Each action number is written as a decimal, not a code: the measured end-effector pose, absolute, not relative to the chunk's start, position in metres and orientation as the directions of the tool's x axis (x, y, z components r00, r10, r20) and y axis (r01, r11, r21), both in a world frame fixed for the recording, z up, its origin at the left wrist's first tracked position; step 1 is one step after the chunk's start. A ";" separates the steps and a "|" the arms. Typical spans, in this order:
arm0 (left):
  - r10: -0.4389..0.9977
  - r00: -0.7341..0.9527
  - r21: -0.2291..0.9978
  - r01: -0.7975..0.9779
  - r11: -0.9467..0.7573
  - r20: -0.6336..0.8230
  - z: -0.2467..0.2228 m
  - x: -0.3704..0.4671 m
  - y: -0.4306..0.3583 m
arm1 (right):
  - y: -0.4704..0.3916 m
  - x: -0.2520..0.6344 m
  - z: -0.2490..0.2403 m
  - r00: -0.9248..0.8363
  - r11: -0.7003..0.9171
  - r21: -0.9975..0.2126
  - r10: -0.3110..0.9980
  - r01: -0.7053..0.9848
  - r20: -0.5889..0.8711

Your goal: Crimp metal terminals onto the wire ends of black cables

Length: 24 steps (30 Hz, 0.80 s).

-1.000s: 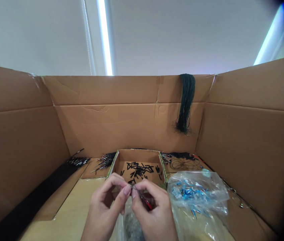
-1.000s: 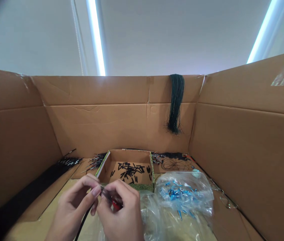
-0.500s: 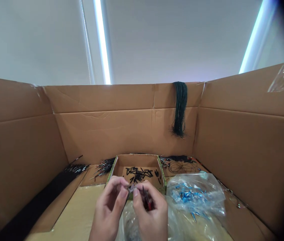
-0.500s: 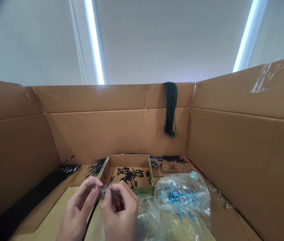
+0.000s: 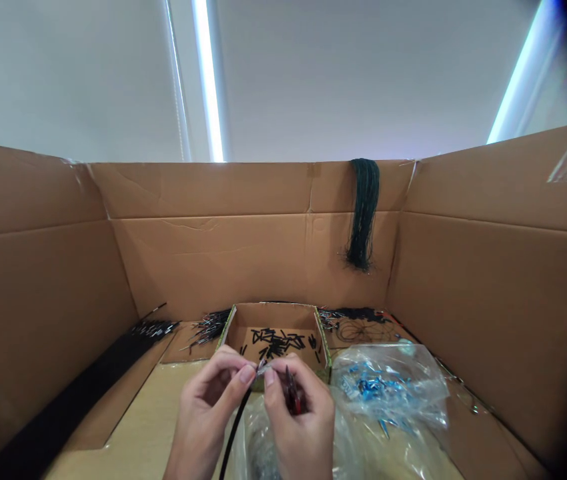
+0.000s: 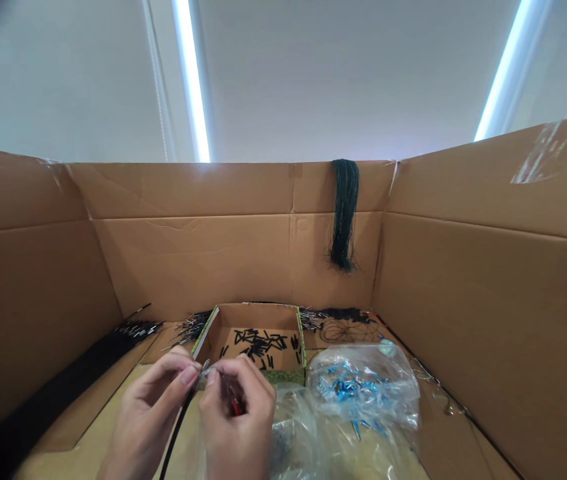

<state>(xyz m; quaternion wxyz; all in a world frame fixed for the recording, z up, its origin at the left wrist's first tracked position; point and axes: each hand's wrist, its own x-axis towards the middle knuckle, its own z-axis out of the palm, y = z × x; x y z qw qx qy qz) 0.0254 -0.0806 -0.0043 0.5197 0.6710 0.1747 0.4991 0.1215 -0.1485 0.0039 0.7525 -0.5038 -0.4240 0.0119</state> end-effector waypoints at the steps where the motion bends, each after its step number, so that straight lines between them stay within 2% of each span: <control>1: 0.756 0.428 0.869 -0.276 -0.412 0.495 -0.004 0.026 -0.081 | -0.148 0.122 0.002 0.650 0.495 -0.777 0.450 0.389 0.612; 3: 0.759 0.389 0.853 -0.260 -0.453 0.522 -0.002 0.026 -0.083 | -0.150 0.126 -0.001 0.637 0.497 -0.806 0.516 0.322 0.572; 5: 0.750 0.347 0.827 -0.243 -0.508 0.563 0.000 0.028 -0.086 | -0.155 0.132 -0.002 0.570 0.477 -0.856 0.653 0.200 0.498; 8: 0.712 0.318 0.779 -0.231 -0.582 0.626 0.004 0.031 -0.091 | -0.163 0.143 -0.003 0.418 0.430 -0.902 0.828 -0.046 0.373; 11: 0.679 0.301 0.743 -0.247 -0.622 0.669 0.007 0.034 -0.096 | -0.165 0.148 -0.002 0.279 0.374 -0.874 0.914 -0.309 0.293; 16: 0.627 0.260 0.678 -0.246 -0.693 0.735 0.008 0.033 -0.101 | -0.161 0.146 -0.002 0.152 0.239 -0.769 0.971 -0.593 0.185; 21: 0.516 0.133 0.533 -0.199 -0.823 0.846 0.001 0.034 -0.103 | -0.161 0.141 -0.007 0.006 0.087 -0.698 0.993 -0.711 0.117; 24: 0.463 0.090 0.471 -0.180 -0.864 0.882 -0.003 0.035 -0.101 | -0.161 0.137 -0.009 0.011 0.076 -0.667 0.995 -0.741 0.102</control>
